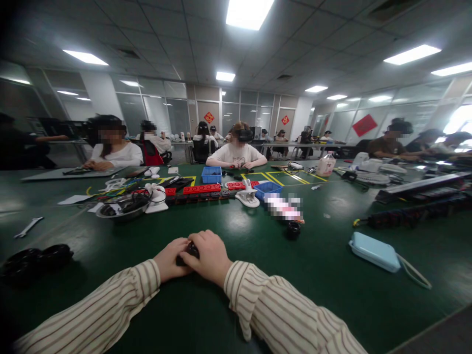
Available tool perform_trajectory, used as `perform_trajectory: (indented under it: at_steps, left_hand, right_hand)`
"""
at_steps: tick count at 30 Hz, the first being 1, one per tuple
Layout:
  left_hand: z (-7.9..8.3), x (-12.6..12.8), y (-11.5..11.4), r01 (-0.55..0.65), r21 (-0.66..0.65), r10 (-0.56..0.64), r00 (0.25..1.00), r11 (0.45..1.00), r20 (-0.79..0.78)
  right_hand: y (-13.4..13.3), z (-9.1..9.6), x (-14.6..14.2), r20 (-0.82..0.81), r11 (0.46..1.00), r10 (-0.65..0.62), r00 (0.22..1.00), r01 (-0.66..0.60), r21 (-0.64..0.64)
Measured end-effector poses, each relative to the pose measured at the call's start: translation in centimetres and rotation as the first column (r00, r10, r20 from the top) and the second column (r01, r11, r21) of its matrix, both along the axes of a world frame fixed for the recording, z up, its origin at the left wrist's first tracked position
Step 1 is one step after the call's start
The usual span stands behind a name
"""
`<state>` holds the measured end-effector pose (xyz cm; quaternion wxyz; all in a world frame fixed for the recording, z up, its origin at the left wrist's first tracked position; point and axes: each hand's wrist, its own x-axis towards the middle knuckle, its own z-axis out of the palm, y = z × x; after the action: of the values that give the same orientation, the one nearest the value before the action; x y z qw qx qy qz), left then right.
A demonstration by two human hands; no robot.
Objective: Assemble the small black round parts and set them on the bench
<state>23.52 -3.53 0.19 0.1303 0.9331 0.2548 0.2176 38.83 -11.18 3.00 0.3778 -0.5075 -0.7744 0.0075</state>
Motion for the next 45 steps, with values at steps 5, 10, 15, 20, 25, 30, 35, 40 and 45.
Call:
perform_trajectory:
  at_steps: [5,10,15,20,25,30,35,40,45]
  left_hand:
    - [0.4,-0.3,0.0,-0.053,0.005,0.053,0.998,0.999,-0.020]
    - [0.2,-0.3,-0.1,-0.117,0.009,0.118,0.993,0.993,-0.029]
    - [0.3,-0.5,-0.1,-0.122,0.006,0.122,0.987,0.993,-0.107]
    - [1.0,-1.2,-0.1,-0.168,-0.006,0.157,0.931,0.986,-0.330]
    - [1.6,-1.3,-0.2,-0.191,-0.011,0.160,0.852,0.982,-0.498]
    - [2.4,-1.3,-0.6,-0.159,-0.025,0.120,0.834,0.987,-0.539]
    - [2.5,-1.6,-0.7,-0.183,-0.028,0.140,0.835,0.983,-0.533]
    - [2.3,-1.7,-0.5,-0.187,-0.046,0.136,0.843,0.981,-0.521]
    - [2.1,-1.5,-0.4,-0.189,-0.042,0.139,0.838,0.981,-0.528]
  right_hand:
    - [1.5,-0.1,4.0,-0.319,0.974,-0.157,0.935,0.199,0.105]
    - [2.4,-0.9,7.8,-0.350,0.910,-0.359,0.866,0.408,0.078]
    - [2.4,-2.0,9.0,-0.209,0.922,-0.387,0.898,0.382,-0.063]
    - [1.5,-1.4,8.0,-0.153,0.892,-0.452,0.879,0.450,-0.046]
    - [0.2,-0.5,2.8,0.009,0.986,-0.164,0.986,0.164,0.021]
    - [-0.2,-0.5,-1.1,0.067,0.973,0.111,0.992,-0.094,-0.213]
    - [-5.9,0.0,1.4,-0.079,0.940,0.046,0.996,-0.070,-0.333]
    - [-14.6,-1.3,11.5,-0.161,0.869,-0.349,0.923,0.254,-0.425]
    - [-15.9,-2.8,24.9,-0.129,0.703,-0.685,0.717,0.604,-0.376]
